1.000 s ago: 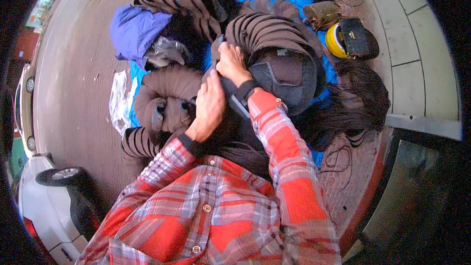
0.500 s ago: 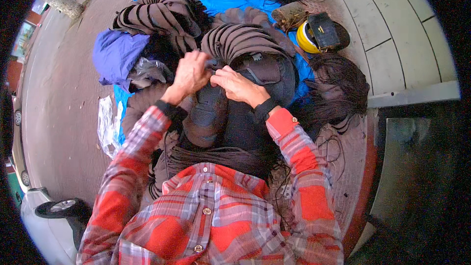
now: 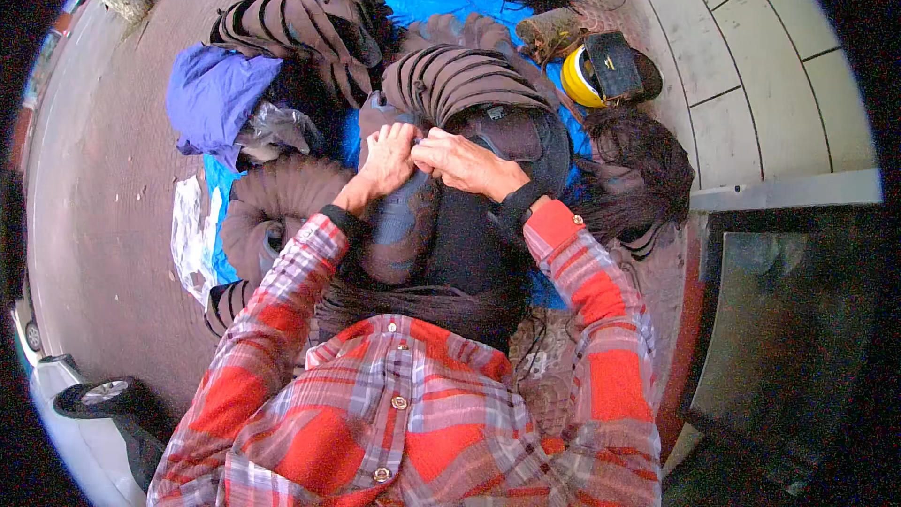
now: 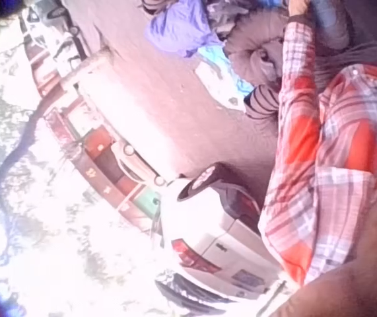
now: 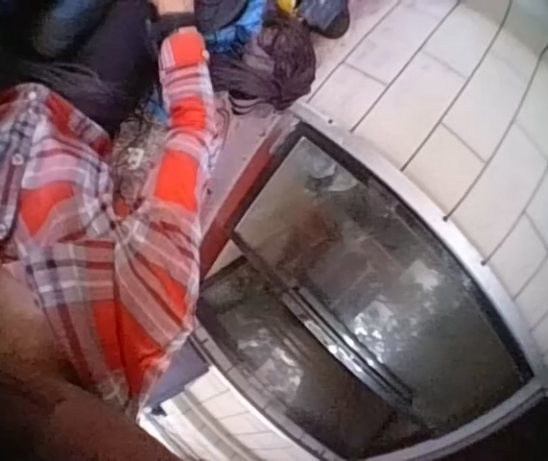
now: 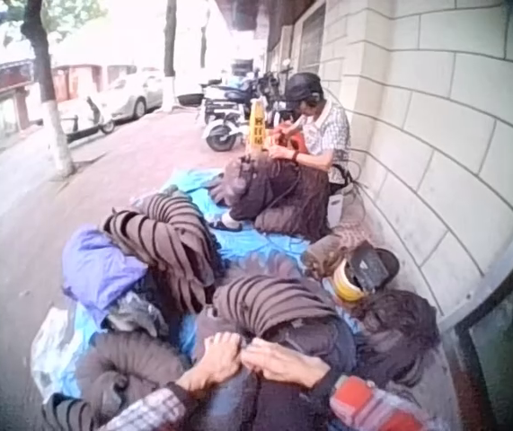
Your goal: Lacing a new pair of brown boots while sitting on a sidewalk.
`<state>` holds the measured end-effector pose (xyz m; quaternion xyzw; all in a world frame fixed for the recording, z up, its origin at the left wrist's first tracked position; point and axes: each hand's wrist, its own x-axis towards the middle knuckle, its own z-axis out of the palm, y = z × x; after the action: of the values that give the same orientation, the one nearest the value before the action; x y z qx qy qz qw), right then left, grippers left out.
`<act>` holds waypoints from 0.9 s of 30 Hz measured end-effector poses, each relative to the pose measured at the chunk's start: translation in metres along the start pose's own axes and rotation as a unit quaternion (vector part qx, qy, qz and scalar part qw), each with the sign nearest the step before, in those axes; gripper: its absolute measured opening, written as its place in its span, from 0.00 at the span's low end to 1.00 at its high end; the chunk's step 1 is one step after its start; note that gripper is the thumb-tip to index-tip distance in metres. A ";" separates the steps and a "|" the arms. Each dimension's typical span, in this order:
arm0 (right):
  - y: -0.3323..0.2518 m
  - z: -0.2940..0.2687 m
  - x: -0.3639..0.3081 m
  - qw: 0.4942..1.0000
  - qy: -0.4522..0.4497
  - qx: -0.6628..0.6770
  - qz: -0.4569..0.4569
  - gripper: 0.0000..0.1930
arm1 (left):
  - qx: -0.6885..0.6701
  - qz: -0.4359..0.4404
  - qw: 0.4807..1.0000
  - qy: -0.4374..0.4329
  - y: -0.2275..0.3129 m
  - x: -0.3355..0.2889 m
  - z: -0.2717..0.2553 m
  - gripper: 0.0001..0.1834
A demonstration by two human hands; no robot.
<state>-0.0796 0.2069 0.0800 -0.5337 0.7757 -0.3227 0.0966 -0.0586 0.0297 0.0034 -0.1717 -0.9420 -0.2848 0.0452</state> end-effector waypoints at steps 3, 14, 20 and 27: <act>0.004 -0.003 0.003 1.000 -0.004 -0.022 -0.007 0.10 | 0.021 -0.003 1.000 -0.012 0.005 -0.003 -0.002 0.21; 0.017 0.042 0.049 0.975 0.108 -0.019 0.195 0.16 | -0.236 -0.195 0.948 0.089 0.019 -0.078 -0.014 0.36; 0.043 0.069 0.067 0.968 0.104 -0.036 0.223 0.16 | 0.106 -0.155 0.978 0.093 0.042 -0.080 -0.009 0.22; 0.030 0.052 0.061 0.895 0.383 0.008 0.227 0.12 | -0.025 -0.088 0.996 0.024 0.034 -0.100 -0.042 0.26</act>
<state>-0.1020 0.1389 0.0329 -0.1770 0.8504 -0.4772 -0.1330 0.0461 0.0032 0.0380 -0.0826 -0.9445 -0.3157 0.0383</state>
